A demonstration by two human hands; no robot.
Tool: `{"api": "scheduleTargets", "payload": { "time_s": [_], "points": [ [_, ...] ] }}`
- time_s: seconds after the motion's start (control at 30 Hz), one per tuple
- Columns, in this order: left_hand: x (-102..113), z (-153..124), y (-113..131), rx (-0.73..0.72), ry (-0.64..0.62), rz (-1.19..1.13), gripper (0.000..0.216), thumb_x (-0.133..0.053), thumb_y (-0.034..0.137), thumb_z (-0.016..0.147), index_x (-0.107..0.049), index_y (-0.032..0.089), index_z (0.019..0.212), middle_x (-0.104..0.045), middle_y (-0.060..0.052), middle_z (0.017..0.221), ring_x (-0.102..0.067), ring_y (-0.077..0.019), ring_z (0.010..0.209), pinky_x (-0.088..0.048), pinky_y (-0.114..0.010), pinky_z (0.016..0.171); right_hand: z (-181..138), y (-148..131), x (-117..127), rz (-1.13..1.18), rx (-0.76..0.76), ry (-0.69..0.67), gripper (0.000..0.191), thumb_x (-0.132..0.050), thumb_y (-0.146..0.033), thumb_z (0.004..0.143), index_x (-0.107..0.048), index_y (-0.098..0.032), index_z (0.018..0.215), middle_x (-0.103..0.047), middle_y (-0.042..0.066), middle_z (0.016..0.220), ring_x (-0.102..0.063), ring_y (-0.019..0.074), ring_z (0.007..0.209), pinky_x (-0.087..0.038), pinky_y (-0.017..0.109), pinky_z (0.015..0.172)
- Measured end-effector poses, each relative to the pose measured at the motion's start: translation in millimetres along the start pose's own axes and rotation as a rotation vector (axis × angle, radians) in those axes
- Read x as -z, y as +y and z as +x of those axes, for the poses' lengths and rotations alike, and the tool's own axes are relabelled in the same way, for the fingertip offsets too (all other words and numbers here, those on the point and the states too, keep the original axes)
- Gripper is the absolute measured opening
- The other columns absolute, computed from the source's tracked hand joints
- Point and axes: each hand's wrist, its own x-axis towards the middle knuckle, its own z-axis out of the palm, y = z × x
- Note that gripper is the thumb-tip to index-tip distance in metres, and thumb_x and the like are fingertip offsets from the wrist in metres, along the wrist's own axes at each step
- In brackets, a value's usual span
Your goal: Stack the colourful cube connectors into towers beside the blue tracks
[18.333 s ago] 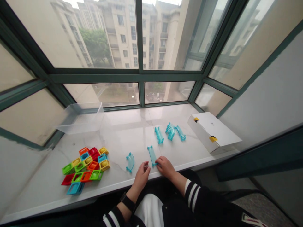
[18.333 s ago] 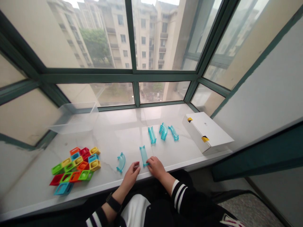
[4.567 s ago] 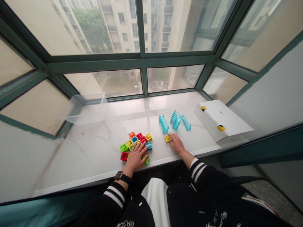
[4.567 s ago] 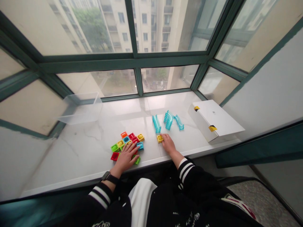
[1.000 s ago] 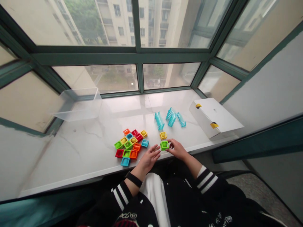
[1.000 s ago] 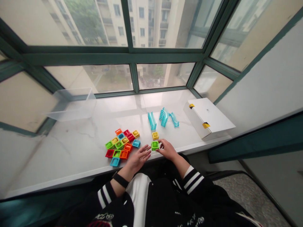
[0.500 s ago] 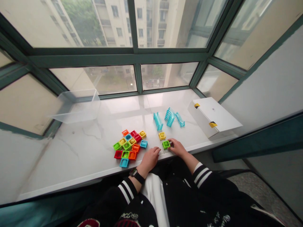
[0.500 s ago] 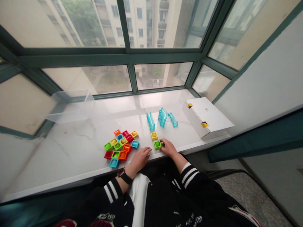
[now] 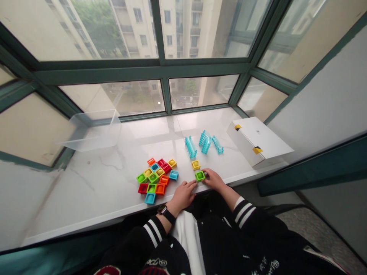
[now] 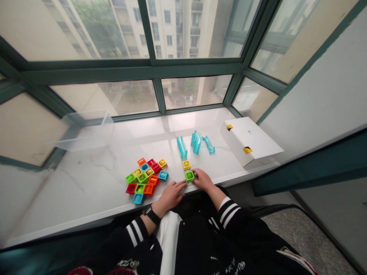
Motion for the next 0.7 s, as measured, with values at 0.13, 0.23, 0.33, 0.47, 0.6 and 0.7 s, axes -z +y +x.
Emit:
{"api": "scheduleTargets", "payload": {
  "time_s": [0.13,0.23,0.33,0.47,0.6,0.7],
  "points": [
    [6.6,-2.9,1.0,0.016,-0.013,0.024,0.058,-0.066,0.021,0.09,-0.059,0.027,0.147,-0.059,-0.008,0.156,-0.062,-0.0301,0.126,-0.053,-0.05,0.111,-1.5,2.2,1.0,0.022,0.025,-0.011,0.057,-0.076,-0.012,0.075,-0.065,-0.022,0.129,-0.068,0.007,0.119,-0.064,0.0186,0.09,-0.055,0.037,0.091],
    [21.0,-9.7,2.0,0.025,0.061,-0.039,0.05,-0.063,0.024,0.095,-0.061,0.027,0.144,-0.063,-0.008,0.15,-0.06,-0.0269,0.134,-0.05,-0.047,0.116,-4.0,7.2,7.2,0.074,0.049,-0.025,0.07,-0.069,-0.008,0.073,-0.059,-0.022,0.141,-0.066,0.009,0.124,-0.065,0.0181,0.091,-0.057,0.037,0.092],
    [45.0,-21.5,1.4,0.067,0.171,-0.123,0.041,-0.062,0.03,0.098,-0.065,0.027,0.138,-0.069,-0.009,0.138,-0.068,-0.0242,0.12,-0.058,-0.043,0.105,-3.2,10.6,18.5,0.128,0.049,0.002,0.072,-0.061,-0.008,0.074,-0.056,-0.023,0.144,-0.065,0.011,0.128,-0.067,0.019,0.096,-0.059,0.035,0.085],
    [85.2,-44.4,-5.9,0.116,0.304,-0.135,0.034,-0.058,0.037,0.101,-0.068,0.024,0.132,-0.073,-0.011,0.126,-0.07,-0.0225,0.103,-0.061,-0.041,0.093,12.0,1.7,32.5,0.103,0.066,0.163,0.05,-0.057,-0.019,0.088,-0.061,-0.023,0.137,-0.066,0.011,0.124,-0.068,0.0212,0.099,-0.061,0.038,0.083],
    [121.6,-72.7,-16.8,0.185,0.413,-0.083,0.034,-0.055,0.04,0.103,-0.069,0.024,0.13,-0.073,-0.011,0.129,-0.068,-0.0261,0.115,-0.057,-0.046,0.103,40.6,-17.0,31.1,-0.004,0.146,0.211,0.039,-0.062,-0.032,0.095,-0.067,-0.025,0.133,-0.064,0.01,0.124,-0.066,0.0254,0.111,-0.059,0.044,0.095],
    [138.3,-93.0,-22.3,0.249,0.475,-0.028,0.035,-0.056,0.043,0.101,-0.071,0.025,0.128,-0.074,-0.01,0.127,-0.069,-0.0277,0.115,-0.059,-0.046,0.1,60.3,-27.4,20.4,-0.128,0.166,0.191,0.039,-0.071,-0.03,0.091,-0.072,-0.026,0.13,-0.064,0.01,0.123,-0.062,0.0279,0.119,-0.051,0.048,0.11]
  ]
}}
